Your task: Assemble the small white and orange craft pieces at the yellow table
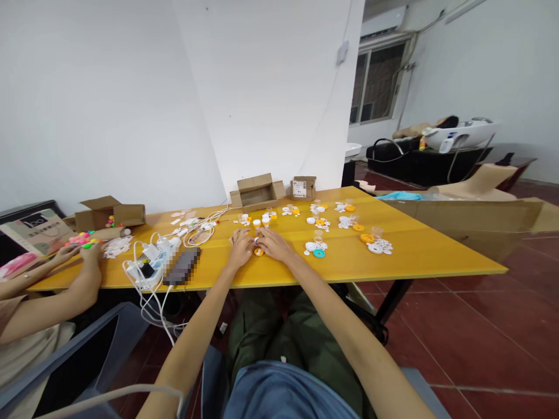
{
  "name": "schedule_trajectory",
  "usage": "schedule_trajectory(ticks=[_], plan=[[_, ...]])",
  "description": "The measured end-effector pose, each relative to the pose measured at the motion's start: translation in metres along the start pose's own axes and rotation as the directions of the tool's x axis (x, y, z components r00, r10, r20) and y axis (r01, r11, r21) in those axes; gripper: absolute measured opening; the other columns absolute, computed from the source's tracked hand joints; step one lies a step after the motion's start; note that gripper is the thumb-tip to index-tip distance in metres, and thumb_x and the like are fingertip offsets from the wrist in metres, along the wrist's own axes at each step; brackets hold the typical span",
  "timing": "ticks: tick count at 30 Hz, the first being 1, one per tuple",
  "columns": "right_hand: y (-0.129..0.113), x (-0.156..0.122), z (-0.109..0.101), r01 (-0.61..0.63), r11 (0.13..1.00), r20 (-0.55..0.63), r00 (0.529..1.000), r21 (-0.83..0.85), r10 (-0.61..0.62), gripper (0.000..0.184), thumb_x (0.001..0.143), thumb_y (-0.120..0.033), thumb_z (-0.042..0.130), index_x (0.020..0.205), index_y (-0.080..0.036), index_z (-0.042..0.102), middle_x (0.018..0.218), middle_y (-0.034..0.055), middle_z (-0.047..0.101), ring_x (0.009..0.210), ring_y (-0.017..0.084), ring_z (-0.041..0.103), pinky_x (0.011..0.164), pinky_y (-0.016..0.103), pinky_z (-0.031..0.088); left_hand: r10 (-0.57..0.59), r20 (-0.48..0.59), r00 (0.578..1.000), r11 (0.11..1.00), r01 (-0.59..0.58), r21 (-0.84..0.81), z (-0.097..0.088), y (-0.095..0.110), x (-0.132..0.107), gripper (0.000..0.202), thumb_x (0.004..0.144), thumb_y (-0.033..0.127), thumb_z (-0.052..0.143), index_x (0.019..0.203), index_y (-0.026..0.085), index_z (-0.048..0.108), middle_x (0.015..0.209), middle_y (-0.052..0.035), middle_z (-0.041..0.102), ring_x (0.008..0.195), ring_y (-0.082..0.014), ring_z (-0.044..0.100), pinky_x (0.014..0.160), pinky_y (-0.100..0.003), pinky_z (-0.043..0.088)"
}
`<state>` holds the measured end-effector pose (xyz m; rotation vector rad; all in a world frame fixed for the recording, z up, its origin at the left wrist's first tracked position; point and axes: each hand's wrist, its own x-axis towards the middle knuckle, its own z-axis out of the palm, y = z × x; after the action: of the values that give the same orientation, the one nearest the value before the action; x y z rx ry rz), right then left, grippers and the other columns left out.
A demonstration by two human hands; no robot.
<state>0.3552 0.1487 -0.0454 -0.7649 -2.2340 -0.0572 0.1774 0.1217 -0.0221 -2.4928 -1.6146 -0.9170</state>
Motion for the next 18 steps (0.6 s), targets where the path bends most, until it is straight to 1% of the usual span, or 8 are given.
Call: schedule_trajectory(ticks=[10, 18], plan=[[-0.002, 0.0012, -0.001, 0.006, 1.0, 0.014, 1.0, -0.03, -0.006, 0.02, 0.09, -0.007, 0.059, 0.087, -0.022, 0.073, 0.111, 0.0094, 0.063, 0.103, 0.022, 0.058, 0.093, 0.04, 0.05, 0.009, -0.013, 1.0, 1.0, -0.009, -0.007, 0.0032, -0.0036, 0.0007, 0.023, 0.088, 0.02, 0.057, 0.092, 0.027, 0.078, 0.138, -0.0073, 0.062, 0.131, -0.0314, 0.045, 0.108, -0.055, 0.037], [-0.0002, 0.0005, 0.0018, -0.006, 1.0, -0.023, 1.0, -0.005, 0.006, 0.018, 0.09, -0.009, 0.06, 0.085, -0.022, 0.071, 0.111, 0.0092, 0.063, 0.105, 0.023, 0.058, 0.094, 0.039, 0.05, -0.014, -0.008, 1.0, 1.0, 0.013, -0.01, 0.0034, -0.004, 0.0006, 0.023, 0.088, 0.021, 0.057, 0.094, 0.027, 0.078, 0.137, -0.0059, 0.062, 0.132, -0.0312, 0.043, 0.108, -0.055, 0.037]])
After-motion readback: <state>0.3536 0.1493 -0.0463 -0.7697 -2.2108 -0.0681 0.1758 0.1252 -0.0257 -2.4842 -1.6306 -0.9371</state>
